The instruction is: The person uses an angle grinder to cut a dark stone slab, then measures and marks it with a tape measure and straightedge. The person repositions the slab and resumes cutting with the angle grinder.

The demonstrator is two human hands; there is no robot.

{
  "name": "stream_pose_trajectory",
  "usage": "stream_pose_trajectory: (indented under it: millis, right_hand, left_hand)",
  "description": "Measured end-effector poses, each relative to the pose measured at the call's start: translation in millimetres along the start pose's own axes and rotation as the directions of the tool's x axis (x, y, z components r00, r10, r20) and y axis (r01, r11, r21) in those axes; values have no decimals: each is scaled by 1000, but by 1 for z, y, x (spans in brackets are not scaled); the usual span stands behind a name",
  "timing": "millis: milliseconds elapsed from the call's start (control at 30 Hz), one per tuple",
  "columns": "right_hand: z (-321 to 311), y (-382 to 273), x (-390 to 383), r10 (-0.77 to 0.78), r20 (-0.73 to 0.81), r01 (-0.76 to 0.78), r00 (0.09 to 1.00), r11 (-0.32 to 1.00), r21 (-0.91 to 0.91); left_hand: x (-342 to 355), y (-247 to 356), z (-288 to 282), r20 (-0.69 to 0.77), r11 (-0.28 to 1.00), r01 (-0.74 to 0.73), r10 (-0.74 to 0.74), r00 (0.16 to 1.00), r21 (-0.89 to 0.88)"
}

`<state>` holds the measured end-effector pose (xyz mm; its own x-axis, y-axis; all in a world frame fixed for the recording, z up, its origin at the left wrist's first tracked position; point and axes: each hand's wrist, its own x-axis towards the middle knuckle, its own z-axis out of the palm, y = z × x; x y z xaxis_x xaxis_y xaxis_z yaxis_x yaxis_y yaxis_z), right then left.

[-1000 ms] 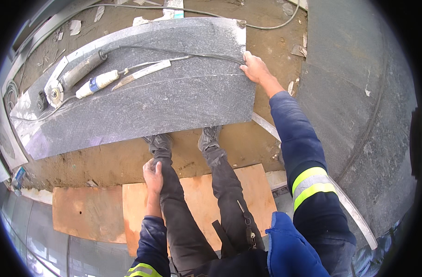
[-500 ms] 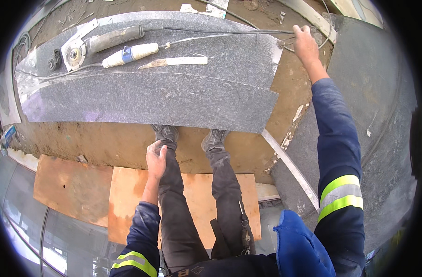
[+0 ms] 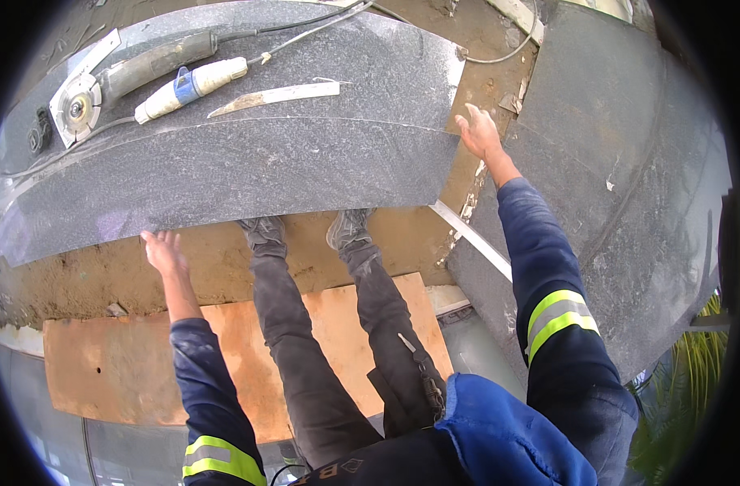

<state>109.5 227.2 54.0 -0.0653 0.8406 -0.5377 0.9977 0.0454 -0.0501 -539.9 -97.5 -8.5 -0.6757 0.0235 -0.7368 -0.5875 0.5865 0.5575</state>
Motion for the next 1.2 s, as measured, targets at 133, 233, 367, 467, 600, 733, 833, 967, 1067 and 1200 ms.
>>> stream_pose_trajectory:
  millis: [133, 233, 367, 467, 600, 733, 833, 967, 1067, 1200]
  right_hand:
    - [69, 43, -48, 247, 51, -250, 968, 921, 298]
    - [77, 23, -43, 382, 135, -390, 914, 743, 543]
    - [82, 34, -47, 367, 143, -371, 919, 686, 626]
    - [86, 36, -31, 209, 135, -247, 969, 736, 630]
    - [89, 51, -41, 209, 65, -203, 976, 751, 628]
    - [79, 102, -42, 277, 47, -258, 960, 805, 534]
    - [73, 135, -30, 238, 1, -216, 971, 882, 418]
    - [64, 186, -30, 286, 2, -260, 958, 871, 416]
    - [67, 216, -27, 295, -8, -275, 955, 901, 336]
    - [67, 231, -21, 334, -2, -319, 943, 904, 286]
  left_hand:
    - [83, 59, 2, -17, 978, 47, -52, 999, -204]
    - [112, 66, -11, -110, 976, 61, -85, 990, -209]
    - [130, 60, -16, -53, 954, 148, -167, 985, -261]
    - [146, 69, -52, -115, 952, 100, -138, 984, -289]
    - [119, 64, -13, -164, 950, 140, -191, 968, -279]
    - [85, 41, 19, -117, 949, 192, -226, 967, -252]
    - [68, 20, 24, -33, 952, 188, -201, 979, -242]
    - [34, -4, 50, 8, 986, 146, -146, 989, -79]
    - [14, -16, 61, 46, 993, 112, -113, 992, 20]
    - [-10, -27, 76, 37, 993, 92, -94, 995, 68]
